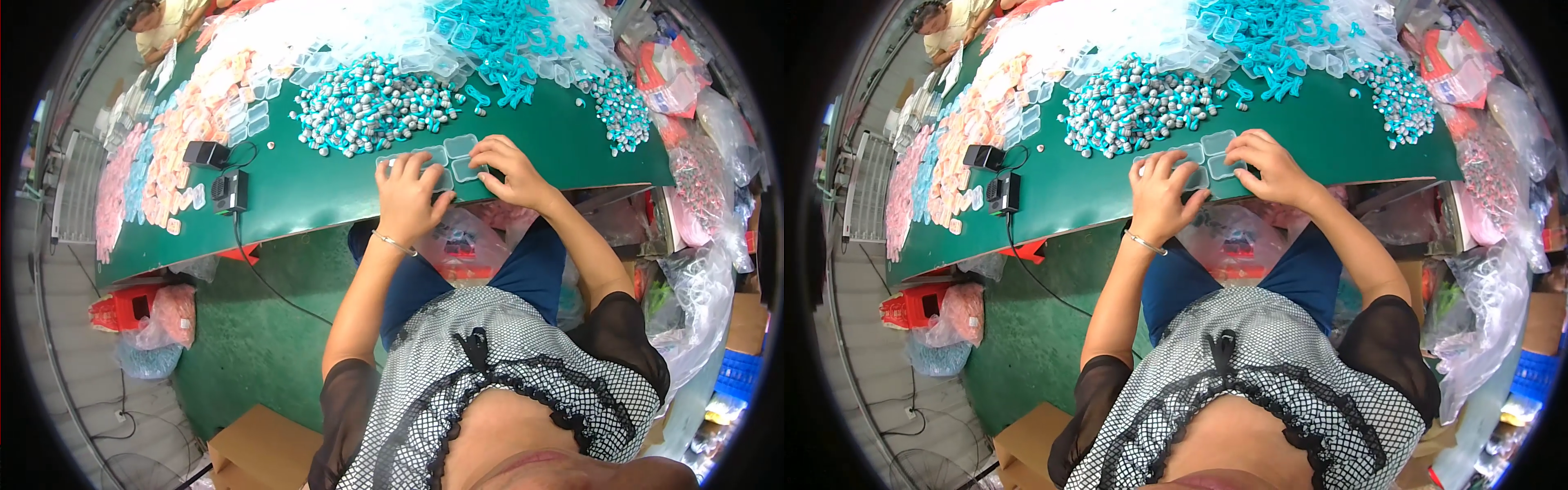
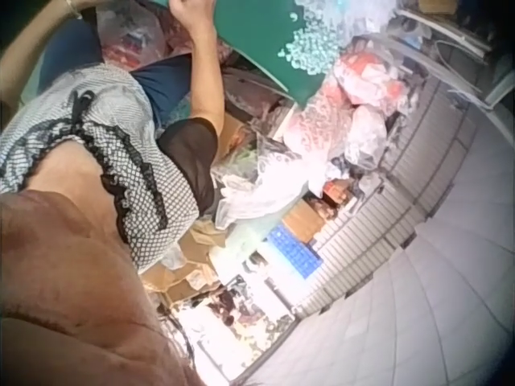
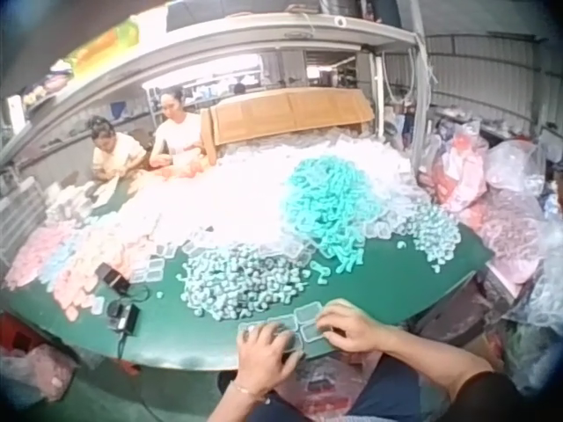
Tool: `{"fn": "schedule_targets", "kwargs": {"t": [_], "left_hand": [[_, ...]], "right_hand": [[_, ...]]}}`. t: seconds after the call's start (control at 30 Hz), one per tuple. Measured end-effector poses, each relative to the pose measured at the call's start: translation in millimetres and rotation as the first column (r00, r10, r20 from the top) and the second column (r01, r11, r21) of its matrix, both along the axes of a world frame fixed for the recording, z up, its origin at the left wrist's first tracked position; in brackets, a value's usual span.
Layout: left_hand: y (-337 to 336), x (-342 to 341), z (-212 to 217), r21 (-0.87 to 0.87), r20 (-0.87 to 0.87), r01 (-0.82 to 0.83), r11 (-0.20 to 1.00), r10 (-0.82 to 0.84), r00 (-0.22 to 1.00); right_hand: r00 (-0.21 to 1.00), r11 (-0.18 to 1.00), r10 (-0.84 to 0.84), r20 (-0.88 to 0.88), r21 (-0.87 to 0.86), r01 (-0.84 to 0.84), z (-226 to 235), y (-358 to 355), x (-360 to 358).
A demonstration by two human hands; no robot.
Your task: Sorting and placing small turquoise items into individual clear plastic containers on a production line.
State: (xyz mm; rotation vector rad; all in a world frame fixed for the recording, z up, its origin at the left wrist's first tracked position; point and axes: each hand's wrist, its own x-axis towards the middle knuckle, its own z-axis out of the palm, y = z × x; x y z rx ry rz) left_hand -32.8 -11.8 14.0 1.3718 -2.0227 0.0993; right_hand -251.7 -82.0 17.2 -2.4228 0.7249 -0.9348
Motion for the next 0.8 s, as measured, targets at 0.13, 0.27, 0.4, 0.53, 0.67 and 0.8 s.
{"fn": "schedule_targets", "kwargs": {"t": [0.13,0.27,0.4,0.53,0.67,0.8], "left_hand": [[-1.7,-1.1,-5.1,0.032,0.059,0.014,0.999,-0.016,0.998],[1.2,8.7,-4.5,0.041,0.064,0.022,0.999,-0.024,0.998],[1.9,-2.6,10.1,0.052,0.071,0.030,0.998,-0.033,0.997],[-4.7,-18.4,-1.6,0.066,0.115,0.034,0.997,-0.041,0.992],[-4.5,-16.9,-7.3,0.058,0.095,0.042,0.997,-0.047,0.994],[-1.1,-6.7,-5.8,0.074,0.103,0.040,0.996,-0.048,0.994]], "right_hand": [[0.994,0.995,0.054,-0.095,-0.081,-0.061,1.1,2.6,3.1],[0.987,0.994,0.092,-0.135,-0.051,-0.100,19.1,-4.8,11.8],[0.996,0.958,-0.092,-0.016,-0.276,0.084,40.5,-77.5,34.6],[0.945,0.823,-0.326,-0.026,-0.500,0.270,47.9,-121.7,87.0],[0.875,0.785,-0.468,-0.125,-0.513,0.347,37.8,-150.2,102.1],[0.905,0.724,-0.406,-0.131,-0.649,0.231,39.7,-157.8,89.4]]}}
